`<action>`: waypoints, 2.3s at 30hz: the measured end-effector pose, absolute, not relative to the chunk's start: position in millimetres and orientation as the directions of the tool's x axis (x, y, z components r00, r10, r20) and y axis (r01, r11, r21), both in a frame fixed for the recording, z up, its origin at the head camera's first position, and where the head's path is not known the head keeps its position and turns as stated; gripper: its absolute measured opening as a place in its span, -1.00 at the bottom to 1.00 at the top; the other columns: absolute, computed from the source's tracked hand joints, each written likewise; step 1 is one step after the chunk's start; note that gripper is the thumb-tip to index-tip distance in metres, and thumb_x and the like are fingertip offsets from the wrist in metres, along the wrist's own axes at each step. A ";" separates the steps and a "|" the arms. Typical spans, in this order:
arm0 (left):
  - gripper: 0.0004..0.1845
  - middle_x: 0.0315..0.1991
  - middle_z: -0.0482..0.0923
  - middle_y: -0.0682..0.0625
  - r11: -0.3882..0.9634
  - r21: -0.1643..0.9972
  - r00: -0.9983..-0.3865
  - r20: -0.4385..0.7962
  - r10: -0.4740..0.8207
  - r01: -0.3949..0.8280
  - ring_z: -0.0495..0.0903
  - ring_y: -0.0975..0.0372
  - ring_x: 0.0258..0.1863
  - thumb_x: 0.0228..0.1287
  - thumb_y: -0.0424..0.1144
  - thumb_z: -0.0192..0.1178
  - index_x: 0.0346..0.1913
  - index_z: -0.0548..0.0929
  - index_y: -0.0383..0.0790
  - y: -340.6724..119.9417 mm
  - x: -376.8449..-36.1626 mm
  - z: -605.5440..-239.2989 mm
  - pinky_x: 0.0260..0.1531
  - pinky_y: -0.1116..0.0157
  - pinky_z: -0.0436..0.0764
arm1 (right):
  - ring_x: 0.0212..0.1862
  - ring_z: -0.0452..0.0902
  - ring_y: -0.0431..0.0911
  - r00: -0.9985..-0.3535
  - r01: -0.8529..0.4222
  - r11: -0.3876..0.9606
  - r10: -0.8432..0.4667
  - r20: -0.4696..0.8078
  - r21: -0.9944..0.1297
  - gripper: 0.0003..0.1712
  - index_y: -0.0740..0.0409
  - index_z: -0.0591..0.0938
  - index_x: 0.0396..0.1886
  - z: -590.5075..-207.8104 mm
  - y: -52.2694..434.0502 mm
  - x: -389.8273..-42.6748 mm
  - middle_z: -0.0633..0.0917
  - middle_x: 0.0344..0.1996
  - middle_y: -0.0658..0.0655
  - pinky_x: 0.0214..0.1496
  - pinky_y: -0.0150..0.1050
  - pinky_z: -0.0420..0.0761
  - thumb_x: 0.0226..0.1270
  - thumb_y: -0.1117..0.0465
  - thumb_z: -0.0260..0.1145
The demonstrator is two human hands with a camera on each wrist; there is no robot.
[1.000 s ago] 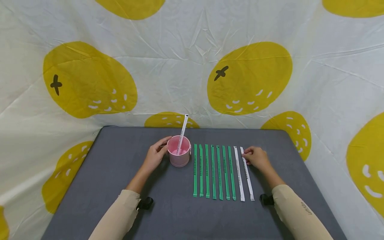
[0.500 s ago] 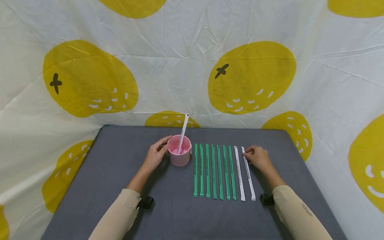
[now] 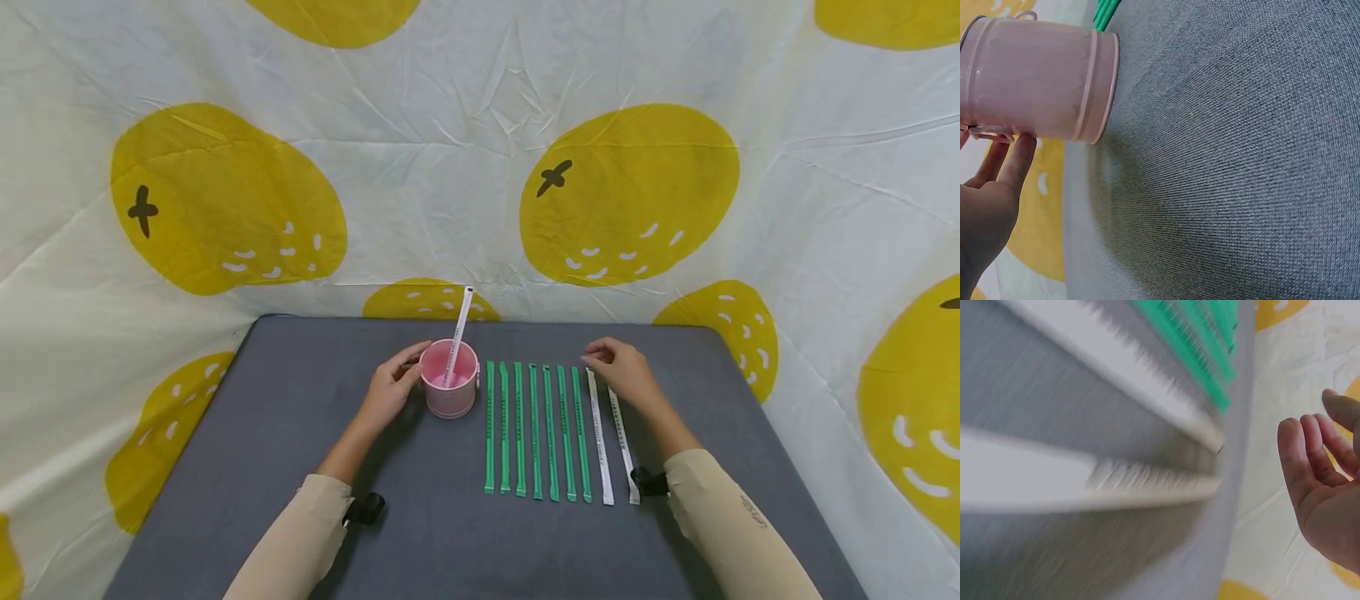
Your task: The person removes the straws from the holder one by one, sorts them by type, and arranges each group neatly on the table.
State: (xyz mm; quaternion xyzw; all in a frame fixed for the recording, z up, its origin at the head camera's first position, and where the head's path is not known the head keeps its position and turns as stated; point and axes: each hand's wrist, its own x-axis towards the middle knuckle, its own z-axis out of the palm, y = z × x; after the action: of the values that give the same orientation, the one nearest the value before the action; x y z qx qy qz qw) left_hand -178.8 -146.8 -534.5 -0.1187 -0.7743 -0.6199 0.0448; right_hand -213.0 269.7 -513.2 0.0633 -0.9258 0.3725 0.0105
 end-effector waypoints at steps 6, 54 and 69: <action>-0.57 0.21 0.61 -0.35 0.196 0.952 -0.969 0.213 0.126 0.235 0.64 -0.24 0.03 0.52 -0.39 0.14 0.39 0.55 -0.28 -147.2 -178.4 -535.8 -0.14 0.48 0.63 | -0.07 0.69 0.07 -0.980 -0.188 0.647 -0.171 0.099 -0.739 -0.62 0.16 0.67 0.14 -497.6 229.4 -223.7 0.77 -0.06 0.18 -0.09 -0.08 0.66 0.49 0.04 0.36; -0.57 0.16 0.64 -0.37 0.203 0.944 -0.963 0.242 0.115 0.262 0.69 -0.09 -0.09 0.52 -0.42 0.13 0.38 0.56 -0.31 -145.2 -187.7 -536.9 -0.08 0.08 0.73 | -0.25 0.67 -0.20 -0.939 -0.249 0.112 -0.271 0.211 -0.962 -0.73 0.43 0.66 0.06 -458.7 74.0 -270.1 0.71 -0.10 0.47 -0.03 0.02 0.77 0.41 0.42 0.36; -0.57 0.18 0.63 -0.35 0.192 0.950 -0.967 0.226 0.117 0.246 0.69 0.23 -0.16 0.53 -0.33 0.16 0.38 0.56 -0.29 -146.1 -189.2 -537.2 -0.05 0.12 0.73 | -0.22 0.73 -0.21 -0.926 -0.327 0.014 -0.205 0.317 -0.945 -0.64 0.43 0.65 0.13 -410.9 107.4 -267.0 0.73 -0.12 0.34 -0.06 -0.14 0.77 0.41 0.34 0.39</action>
State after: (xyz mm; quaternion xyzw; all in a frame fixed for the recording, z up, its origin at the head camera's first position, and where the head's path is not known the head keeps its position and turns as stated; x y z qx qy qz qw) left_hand -189.2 -146.1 -537.2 -0.1178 -0.7704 -0.6245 0.0513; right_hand -267.0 107.4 -410.9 0.1871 -0.7106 0.6768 0.0452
